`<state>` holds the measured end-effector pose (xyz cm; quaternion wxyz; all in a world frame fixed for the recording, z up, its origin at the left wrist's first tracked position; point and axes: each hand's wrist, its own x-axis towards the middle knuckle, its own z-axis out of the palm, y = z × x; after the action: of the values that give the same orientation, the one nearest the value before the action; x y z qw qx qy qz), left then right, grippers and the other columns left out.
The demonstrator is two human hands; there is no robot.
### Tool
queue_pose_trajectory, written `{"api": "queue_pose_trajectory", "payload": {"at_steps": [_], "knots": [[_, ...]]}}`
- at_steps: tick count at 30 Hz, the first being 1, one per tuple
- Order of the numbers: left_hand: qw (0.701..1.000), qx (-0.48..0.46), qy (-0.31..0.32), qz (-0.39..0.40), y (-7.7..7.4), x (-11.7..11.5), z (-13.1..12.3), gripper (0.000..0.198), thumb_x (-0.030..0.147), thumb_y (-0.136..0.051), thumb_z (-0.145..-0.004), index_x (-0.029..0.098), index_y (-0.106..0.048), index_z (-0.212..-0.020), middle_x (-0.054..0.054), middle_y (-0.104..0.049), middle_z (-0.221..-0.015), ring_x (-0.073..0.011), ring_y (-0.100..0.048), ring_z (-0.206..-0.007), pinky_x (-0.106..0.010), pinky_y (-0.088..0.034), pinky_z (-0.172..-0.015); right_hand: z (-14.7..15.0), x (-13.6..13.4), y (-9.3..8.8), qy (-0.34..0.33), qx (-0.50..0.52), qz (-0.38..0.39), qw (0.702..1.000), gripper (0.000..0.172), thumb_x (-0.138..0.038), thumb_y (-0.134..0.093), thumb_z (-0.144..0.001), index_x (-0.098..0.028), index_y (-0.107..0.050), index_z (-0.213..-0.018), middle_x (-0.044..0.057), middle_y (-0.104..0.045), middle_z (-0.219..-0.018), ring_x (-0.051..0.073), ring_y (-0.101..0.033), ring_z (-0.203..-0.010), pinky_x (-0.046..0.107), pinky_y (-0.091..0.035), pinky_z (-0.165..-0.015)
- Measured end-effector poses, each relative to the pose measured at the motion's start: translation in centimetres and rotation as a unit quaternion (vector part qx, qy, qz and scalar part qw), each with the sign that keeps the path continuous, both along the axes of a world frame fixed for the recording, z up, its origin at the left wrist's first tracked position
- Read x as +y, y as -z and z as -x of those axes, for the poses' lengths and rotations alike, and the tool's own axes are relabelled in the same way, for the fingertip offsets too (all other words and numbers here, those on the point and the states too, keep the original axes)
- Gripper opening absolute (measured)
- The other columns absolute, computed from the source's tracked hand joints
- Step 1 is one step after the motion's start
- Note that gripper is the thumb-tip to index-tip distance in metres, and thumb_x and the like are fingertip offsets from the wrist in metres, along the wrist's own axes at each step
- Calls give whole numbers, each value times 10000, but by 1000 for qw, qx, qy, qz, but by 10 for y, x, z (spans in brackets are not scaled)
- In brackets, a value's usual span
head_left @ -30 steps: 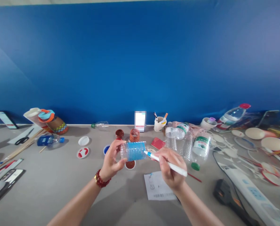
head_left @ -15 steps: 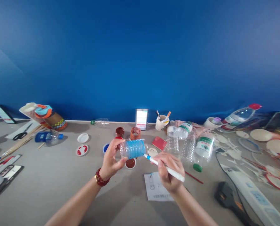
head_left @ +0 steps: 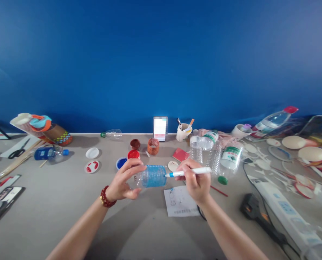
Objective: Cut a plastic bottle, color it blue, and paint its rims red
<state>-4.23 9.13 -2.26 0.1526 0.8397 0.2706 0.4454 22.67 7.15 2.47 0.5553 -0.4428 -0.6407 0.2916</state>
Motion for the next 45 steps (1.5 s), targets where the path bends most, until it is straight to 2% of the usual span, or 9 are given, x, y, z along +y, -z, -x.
{"api": "queue_pose_trajectory", "payload": {"at_steps": [12, 17, 22, 26, 30, 35, 39, 42, 45], "knots": [[995, 32, 93, 10, -13, -13, -1, 527, 435, -607, -855, 272, -514, -1347, -147, -578, -1197, -319, -621, -1062, -481, -538, -862, -2, 7, 7, -23, 46, 61, 997, 295, -201, -449, -861, -196, -583, -598, -20, -599, -499, 113, -549, -419, 209, -404, -412], [995, 43, 94, 5, -14, -16, -1, 532, 431, -612, -851, 272, -518, -1350, -149, -578, -1206, -324, -615, -1074, -497, -521, -893, -6, -7, 4, -27, 33, 35, 998, 303, -194, -448, -888, -195, -579, -615, -17, -598, -534, 114, -554, -451, 219, -406, -440], [995, 32, 92, 10, -11, -16, 2, 553, 421, -647, -834, 261, -534, -1351, -155, -589, -1207, -323, -615, -1062, -508, -515, -902, -8, -23, -4, -68, 10, 7, 998, 292, -170, -468, -856, -190, -568, -582, -6, -601, -527, 113, -532, -460, 225, -397, -453], [993, 27, 112, 9, -11, -21, 3, 546, 390, -653, -827, 266, -543, -1348, -159, -592, -1230, -328, -616, -1080, -507, -518, -904, -7, -18, -4, -53, 94, 89, 990, 293, -215, -490, -837, -182, -592, -564, -8, -591, -479, 107, -526, -408, 209, -378, -404], [992, 22, 126, 20, -12, -26, 3, 556, 371, -655, -821, 299, -527, -1358, -150, -595, -1252, -327, -625, -1088, -489, -536, -875, -3, -4, 2, -37, 205, 179, 962, 293, -293, -562, -783, -174, -580, -515, -18, -552, -446, 93, -499, -345, 193, -327, -346], [991, -24, 126, 41, -10, -26, -2, 538, 448, -641, -830, 300, -542, -1338, -143, -608, -1206, -322, -639, -1052, -482, -548, -843, 2, 6, 12, -28, 249, 215, 944, 322, -340, -550, -778, -183, -550, -497, -31, -497, -375, 79, -421, -298, 184, -272, -317], [980, -107, 132, 106, 0, -24, -12, 553, 509, -679, -798, 290, -588, -1298, -132, -626, -1145, -313, -636, -1015, -485, -542, -843, 5, 10, 18, -26, 278, 244, 929, 351, -357, -552, -772, -180, -552, -468, -18, -491, -340, 80, -395, -297, 186, -266, -320], [933, -231, 143, 236, 11, -26, -21, 569, 536, -773, -701, 263, -667, -1189, -120, -643, -1085, -318, -622, -1021, -463, -530, -863, 9, 14, 25, -26, 303, 261, 916, 366, -359, -558, -795, -177, -561, -478, -26, -467, -329, 82, -391, -315, 185, -262, -332], [905, -275, 125, 298, 22, -30, -28, 602, 578, -727, -740, 233, -625, -1222, -135, -636, -1124, -316, -627, -1027, -439, -539, -839, 12, 16, 32, -35, 333, 272, 902, 368, -379, -559, -809, -183, -551, -498, -41, -438, -338, 84, -378, -340, 184, -250, -341]]}}
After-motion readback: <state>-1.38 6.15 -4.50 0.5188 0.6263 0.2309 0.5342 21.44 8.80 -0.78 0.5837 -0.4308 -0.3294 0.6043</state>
